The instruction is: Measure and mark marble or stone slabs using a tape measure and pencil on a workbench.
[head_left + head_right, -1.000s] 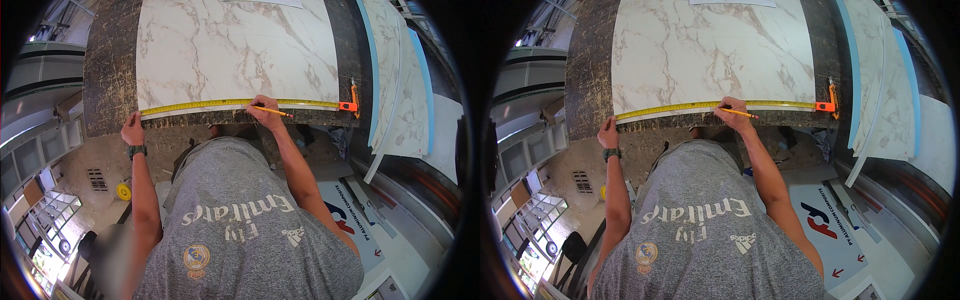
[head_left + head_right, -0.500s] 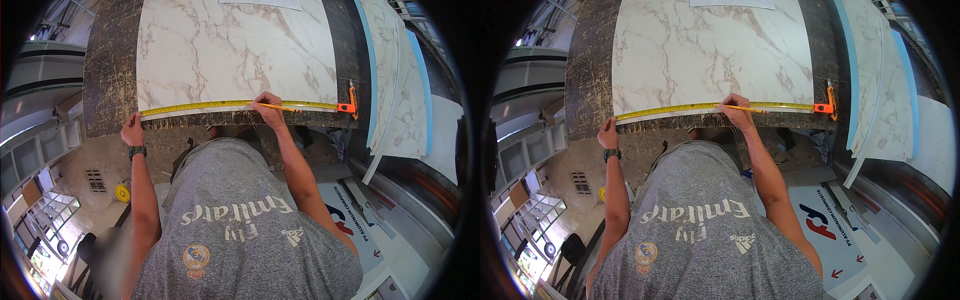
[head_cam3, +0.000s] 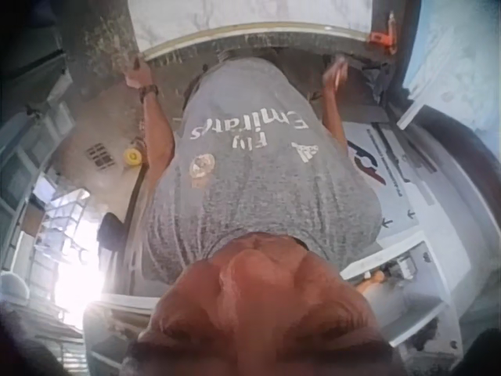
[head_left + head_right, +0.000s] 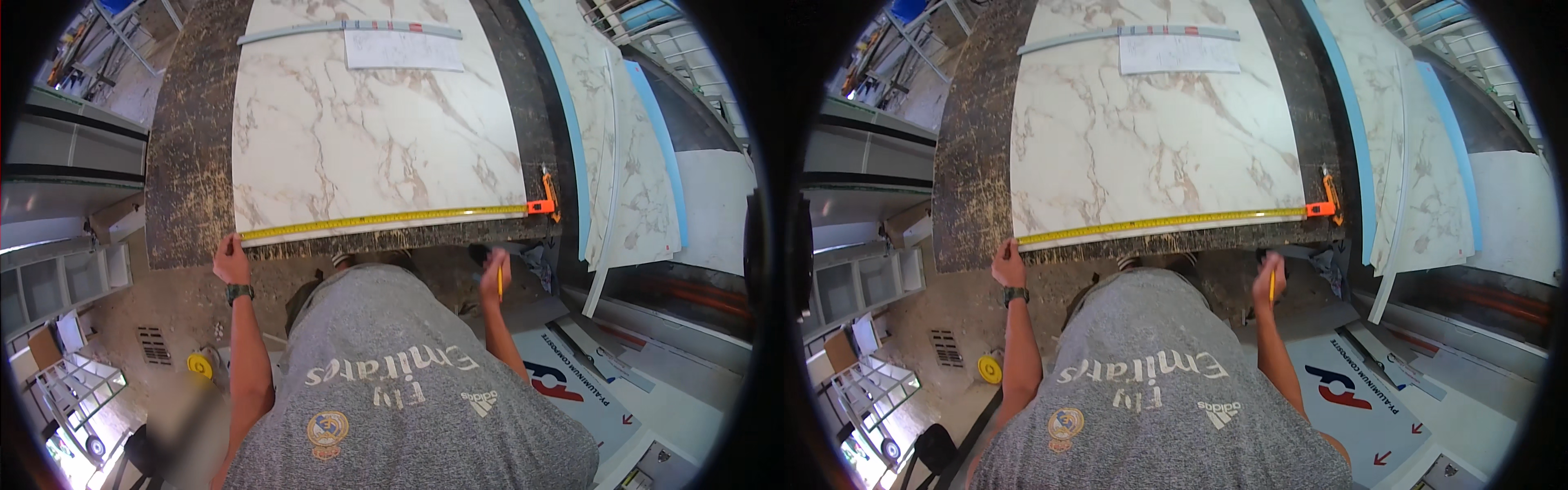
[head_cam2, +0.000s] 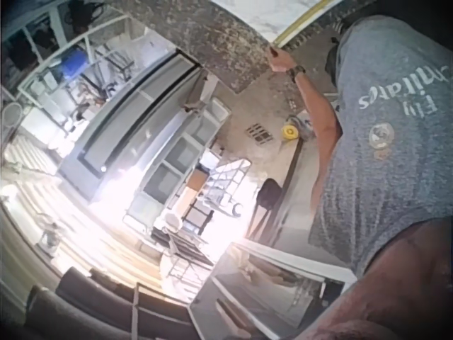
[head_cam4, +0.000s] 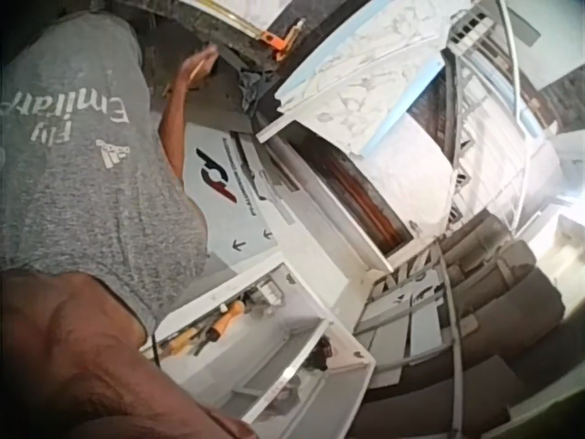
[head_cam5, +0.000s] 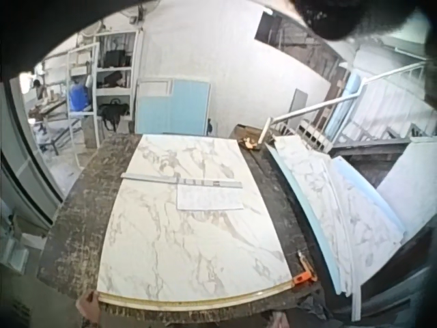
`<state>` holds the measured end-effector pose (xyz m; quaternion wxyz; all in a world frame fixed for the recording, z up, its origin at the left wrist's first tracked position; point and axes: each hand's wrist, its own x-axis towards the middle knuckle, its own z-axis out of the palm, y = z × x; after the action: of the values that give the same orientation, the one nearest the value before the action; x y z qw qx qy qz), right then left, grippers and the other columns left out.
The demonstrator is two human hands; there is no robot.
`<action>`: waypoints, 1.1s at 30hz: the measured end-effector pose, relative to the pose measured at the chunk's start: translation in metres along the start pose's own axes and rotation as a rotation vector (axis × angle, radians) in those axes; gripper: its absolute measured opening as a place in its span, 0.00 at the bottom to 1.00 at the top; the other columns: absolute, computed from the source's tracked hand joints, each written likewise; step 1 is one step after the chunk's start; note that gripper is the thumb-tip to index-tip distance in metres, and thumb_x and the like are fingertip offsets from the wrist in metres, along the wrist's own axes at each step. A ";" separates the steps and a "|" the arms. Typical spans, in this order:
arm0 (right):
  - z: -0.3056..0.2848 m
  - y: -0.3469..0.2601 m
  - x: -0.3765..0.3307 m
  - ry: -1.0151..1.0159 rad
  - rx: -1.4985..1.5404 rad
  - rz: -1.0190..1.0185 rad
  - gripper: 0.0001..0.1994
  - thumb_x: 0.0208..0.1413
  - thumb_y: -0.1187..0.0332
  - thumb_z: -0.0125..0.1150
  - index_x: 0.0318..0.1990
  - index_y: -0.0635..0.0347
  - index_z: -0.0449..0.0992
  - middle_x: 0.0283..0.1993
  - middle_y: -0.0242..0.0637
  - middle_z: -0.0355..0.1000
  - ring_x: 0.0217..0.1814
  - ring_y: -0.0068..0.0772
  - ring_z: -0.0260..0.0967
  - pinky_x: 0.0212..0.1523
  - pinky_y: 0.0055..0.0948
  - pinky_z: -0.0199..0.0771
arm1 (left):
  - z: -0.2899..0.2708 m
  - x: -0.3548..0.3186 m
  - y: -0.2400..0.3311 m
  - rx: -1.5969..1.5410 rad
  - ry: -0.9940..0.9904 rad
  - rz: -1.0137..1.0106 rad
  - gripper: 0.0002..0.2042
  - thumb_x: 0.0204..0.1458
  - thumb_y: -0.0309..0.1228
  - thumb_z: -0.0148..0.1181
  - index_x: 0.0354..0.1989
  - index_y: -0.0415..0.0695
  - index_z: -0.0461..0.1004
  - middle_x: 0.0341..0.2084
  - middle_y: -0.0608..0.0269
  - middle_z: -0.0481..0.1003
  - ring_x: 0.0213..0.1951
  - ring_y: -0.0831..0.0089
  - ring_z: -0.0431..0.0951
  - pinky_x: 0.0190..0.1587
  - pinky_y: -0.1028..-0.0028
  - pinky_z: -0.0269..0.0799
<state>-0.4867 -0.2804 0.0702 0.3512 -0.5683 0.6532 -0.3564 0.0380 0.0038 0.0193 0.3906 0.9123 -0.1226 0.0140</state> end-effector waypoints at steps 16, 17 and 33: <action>-0.109 0.094 -0.002 0.142 -0.770 -0.487 0.07 0.71 0.66 0.54 0.45 0.60 0.74 0.42 0.48 0.75 0.41 0.52 0.72 0.44 0.45 0.72 | 0.015 -0.010 -0.018 -0.047 0.109 0.025 0.10 0.60 0.37 0.67 0.43 0.48 0.88 0.30 0.63 0.84 0.29 0.68 0.80 0.34 0.70 0.76; -0.106 0.090 0.016 0.172 -0.746 -0.531 0.07 0.70 0.69 0.55 0.50 0.59 0.75 0.47 0.47 0.75 0.46 0.52 0.73 0.49 0.44 0.73 | 0.016 -0.009 -0.012 -0.053 0.080 -0.010 0.10 0.60 0.37 0.67 0.43 0.48 0.88 0.30 0.63 0.85 0.29 0.68 0.80 0.35 0.70 0.76; 0.064 -0.026 0.118 -0.095 -0.479 -1.008 0.15 0.62 0.69 0.63 0.55 0.59 0.74 0.61 0.47 0.74 0.65 0.53 0.69 0.66 0.44 0.68 | 0.009 -0.002 -0.015 -0.038 0.012 -0.157 0.13 0.58 0.42 0.69 0.45 0.51 0.88 0.32 0.67 0.86 0.33 0.73 0.82 0.40 0.74 0.77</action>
<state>-0.4312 -0.4043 0.0542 0.0273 -0.8896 0.3467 -0.2960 0.0395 0.0079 0.0022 0.4086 0.9113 -0.0487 -0.0135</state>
